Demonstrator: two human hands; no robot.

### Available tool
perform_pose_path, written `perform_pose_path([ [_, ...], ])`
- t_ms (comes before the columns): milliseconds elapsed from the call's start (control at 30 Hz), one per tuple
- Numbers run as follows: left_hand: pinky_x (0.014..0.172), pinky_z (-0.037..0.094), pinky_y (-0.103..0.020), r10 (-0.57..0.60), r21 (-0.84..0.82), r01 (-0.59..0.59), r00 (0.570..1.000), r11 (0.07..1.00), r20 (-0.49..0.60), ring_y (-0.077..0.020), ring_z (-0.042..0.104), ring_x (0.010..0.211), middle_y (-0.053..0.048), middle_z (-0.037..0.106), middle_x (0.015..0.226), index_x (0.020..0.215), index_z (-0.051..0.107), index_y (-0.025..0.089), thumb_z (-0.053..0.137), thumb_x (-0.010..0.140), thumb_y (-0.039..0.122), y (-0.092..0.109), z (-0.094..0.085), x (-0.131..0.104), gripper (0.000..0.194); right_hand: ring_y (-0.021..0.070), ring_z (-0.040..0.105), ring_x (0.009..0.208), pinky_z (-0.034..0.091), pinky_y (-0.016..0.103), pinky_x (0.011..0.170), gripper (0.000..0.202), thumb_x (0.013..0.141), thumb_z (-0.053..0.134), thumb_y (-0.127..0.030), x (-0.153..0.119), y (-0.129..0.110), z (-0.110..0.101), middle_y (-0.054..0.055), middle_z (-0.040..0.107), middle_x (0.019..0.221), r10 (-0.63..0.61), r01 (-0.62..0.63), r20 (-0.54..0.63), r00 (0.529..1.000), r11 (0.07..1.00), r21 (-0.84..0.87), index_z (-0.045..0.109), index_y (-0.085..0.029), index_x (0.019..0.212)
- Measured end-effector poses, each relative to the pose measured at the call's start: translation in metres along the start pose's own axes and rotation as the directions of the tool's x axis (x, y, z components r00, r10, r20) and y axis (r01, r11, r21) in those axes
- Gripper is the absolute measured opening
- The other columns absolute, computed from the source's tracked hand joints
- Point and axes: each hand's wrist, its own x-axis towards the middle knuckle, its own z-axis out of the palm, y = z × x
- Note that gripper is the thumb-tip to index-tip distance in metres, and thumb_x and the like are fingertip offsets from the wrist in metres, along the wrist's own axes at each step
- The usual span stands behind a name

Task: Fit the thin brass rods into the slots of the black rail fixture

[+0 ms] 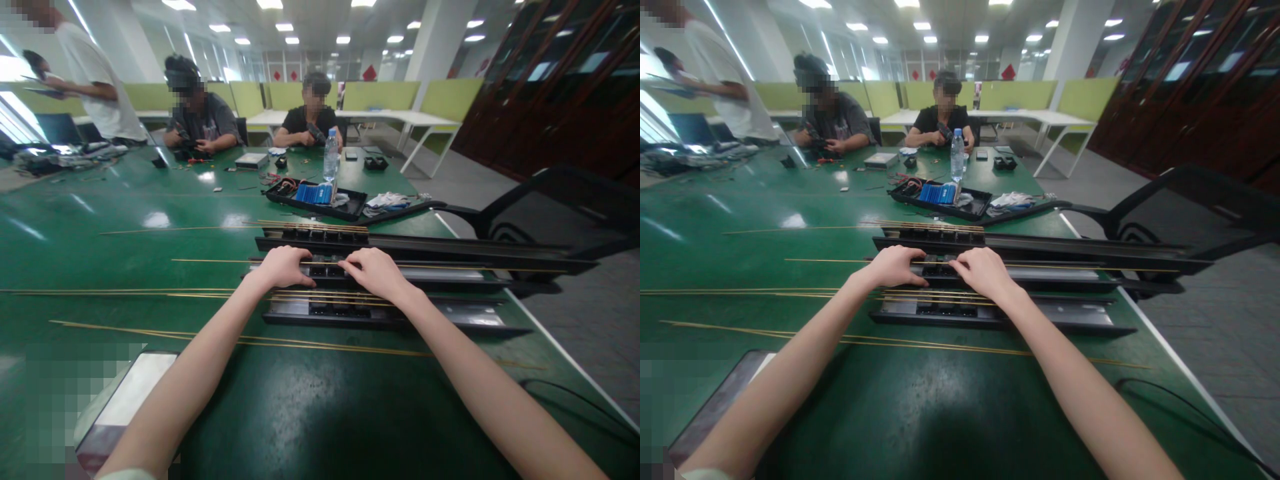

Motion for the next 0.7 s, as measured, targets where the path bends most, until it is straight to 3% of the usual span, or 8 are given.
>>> perform_pose_path([
  [700,0.088,0.051,-0.04,0.009,-0.003,-0.009,1.0,1.0,-0.003,-0.0328,0.067,0.107,-0.008,0.072,0.118,0.126,0.064,0.029,0.065,0.061,0.077,-0.0002,0.0003,0.0001,0.081,0.0214,0.068,0.082,0.043,0.03,0.073,0.035,0.096,0.051,-0.045,0.0005,0.006,0.0007,0.003,0.077,0.085,0.01,-0.01,-0.018,1.0,1.0,0.026,0.078,-0.025,0.086],
])
